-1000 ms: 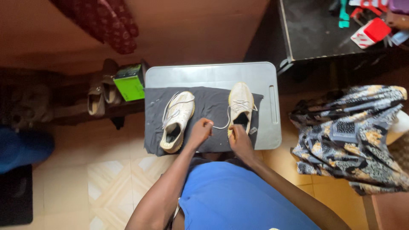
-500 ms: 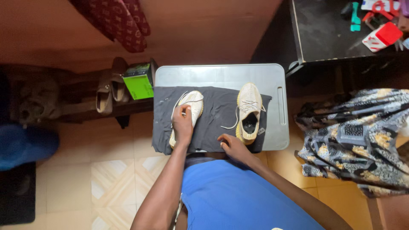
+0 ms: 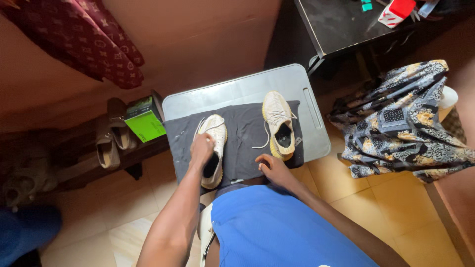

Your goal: The person removes the laces from a pair of white sneakers placed on a plastic bin, then re-laces one shoe by threading the laces through the eyelets and tying them. The second shoe remains unlaced on the bin.

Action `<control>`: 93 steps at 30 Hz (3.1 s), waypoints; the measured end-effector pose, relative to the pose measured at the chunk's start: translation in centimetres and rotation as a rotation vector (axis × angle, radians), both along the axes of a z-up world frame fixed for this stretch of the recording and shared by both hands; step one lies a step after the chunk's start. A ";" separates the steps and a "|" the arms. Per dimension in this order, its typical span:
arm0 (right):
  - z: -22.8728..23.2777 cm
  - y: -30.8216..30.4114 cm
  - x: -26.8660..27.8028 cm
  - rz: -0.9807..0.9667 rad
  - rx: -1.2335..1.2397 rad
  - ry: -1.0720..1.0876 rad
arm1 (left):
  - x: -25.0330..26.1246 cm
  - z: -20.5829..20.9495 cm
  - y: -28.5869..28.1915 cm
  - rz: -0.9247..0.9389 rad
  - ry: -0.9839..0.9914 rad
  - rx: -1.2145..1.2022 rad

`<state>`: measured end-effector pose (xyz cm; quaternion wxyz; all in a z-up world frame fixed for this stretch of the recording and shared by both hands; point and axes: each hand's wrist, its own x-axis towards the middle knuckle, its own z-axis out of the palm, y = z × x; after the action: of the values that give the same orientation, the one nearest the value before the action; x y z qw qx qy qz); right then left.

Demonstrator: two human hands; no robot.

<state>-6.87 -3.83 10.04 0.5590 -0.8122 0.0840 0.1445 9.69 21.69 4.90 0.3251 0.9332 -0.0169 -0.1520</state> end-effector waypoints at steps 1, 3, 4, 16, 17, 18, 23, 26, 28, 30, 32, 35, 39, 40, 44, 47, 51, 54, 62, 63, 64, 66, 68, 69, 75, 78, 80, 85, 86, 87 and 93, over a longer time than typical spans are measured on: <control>0.0 0.2 0.2 -0.033 0.009 0.025 | 0.2 0.4 -0.6 -0.040 -0.022 -0.088; 0.4 0.9 0.7 -0.093 0.033 0.076 | 0.0 2.0 -2.5 -0.107 -0.073 -0.312; 0.8 1.3 1.1 -0.124 0.029 0.004 | -0.6 2.9 -3.6 -0.131 -0.101 -0.450; 4.9 3.1 4.1 -0.328 0.270 -0.074 | -4.0 13.1 -6.7 -0.153 0.071 -0.720; 4.7 3.2 4.1 -0.337 0.267 -0.070 | -3.6 13.3 -6.3 -0.150 0.041 -0.712; 4.4 3.0 3.9 -0.345 0.262 -0.062 | -3.5 13.4 -5.8 -0.209 0.053 -0.632; 1.4 1.7 4.2 -0.526 0.384 -0.048 | -4.4 11.7 -4.6 -0.418 0.058 -0.227; -0.9 0.5 3.9 -0.716 0.423 -0.036 | -4.8 9.1 -4.7 -0.509 0.133 -0.069; -2.0 -0.8 3.9 -0.849 0.443 -0.022 | -4.4 7.3 -4.0 -0.466 0.165 0.026; -2.8 -2.0 3.7 -0.976 0.454 -0.006 | -4.0 5.7 -2.7 -0.435 0.133 0.054; -3.4 -2.7 3.1 -0.933 0.237 0.004 | -3.7 4.6 -1.8 -0.426 0.035 0.017; -4.1 -2.7 2.4 -0.762 -0.594 -0.383 | -3.7 3.6 -1.6 -0.574 -0.015 -0.050; -3.9 -2.2 4.0 -0.413 -0.600 -0.635 | -5.0 4.5 -4.4 -0.828 -0.125 -0.256; -3.6 -2.0 4.8 -0.351 -0.343 -0.357 | -6.1 5.1 -5.3 -0.858 -0.106 -0.251; -1.2 -0.7 7.2 -0.191 0.405 0.451 | -8.9 8.8 -8.7 -1.005 -0.235 -0.557; 1.3 -0.9 7.7 -0.190 0.375 0.523 | -8.7 11.3 -7.6 -0.864 -0.195 -0.602; 3.0 -0.8 7.0 -0.168 0.694 0.302 | -8.2 11.0 -6.9 -0.028 0.389 -0.655; 3.6 -1.5 6.1 -0.012 0.579 0.306 | -6.1 8.6 -6.7 0.212 0.576 -0.774; -2.4 -2.3 3.0 0.574 0.042 0.327 | -1.5 3.9 -7.0 0.394 0.425 -1.433; -2.9 -2.4 2.7 0.570 -0.058 0.302 | -1.7 4.0 -7.3 0.346 0.410 -1.376; -3.1 -2.3 2.7 0.442 -0.052 0.225 | -1.8 4.1 -7.6 0.299 0.390 -1.318; -2.8 -1.7 2.6 0.185 -0.038 0.074 | -2.7 4.5 -8.5 0.143 0.367 -1.144; -1.3 -1.9 4.1 -0.097 0.374 0.306 | -4.5 4.8 -9.4 -0.074 0.362 -0.904; -0.3 -2.0 5.1 -0.244 0.578 0.421 | -5.8 5.0 -10.2 -0.147 0.448 -0.905; 4.2 -2.4 7.5 -0.323 0.776 0.259 | -9.8 5.7 -10.1 -0.410 0.751 -0.628; 4.1 -2.1 7.4 -0.208 0.440 0.157 | -8.2 7.1 -9.6 -0.132 0.727 -0.976; 3.5 -2.0 6.8 -0.049 0.340 0.283 | -6.8 8.4 -9.3 0.180 0.789 -1.285; 1.9 -2.0 5.1 0.379 0.095 0.319 | -4.1 9.5 -9.0 0.657 0.723 -1.481; 1.4 -1.9 4.8 0.380 0.098 0.331 | -3.9 9.0 -9.1 0.562 0.633 -1.439; 0.9 -1.7 4.6 0.381 0.101 0.343 | -4.0 8.3 -9.3 0.469 0.543 -1.395; -0.1 -1.8 6.0 -0.146 1.020 0.340 | -7.1 3.5 -10.7 -0.197 0.604 -1.142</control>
<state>-0.84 -5.67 9.93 0.8694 -0.3949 0.1487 0.2571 2.60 11.03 8.41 0.7446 0.5241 -0.0885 -0.4037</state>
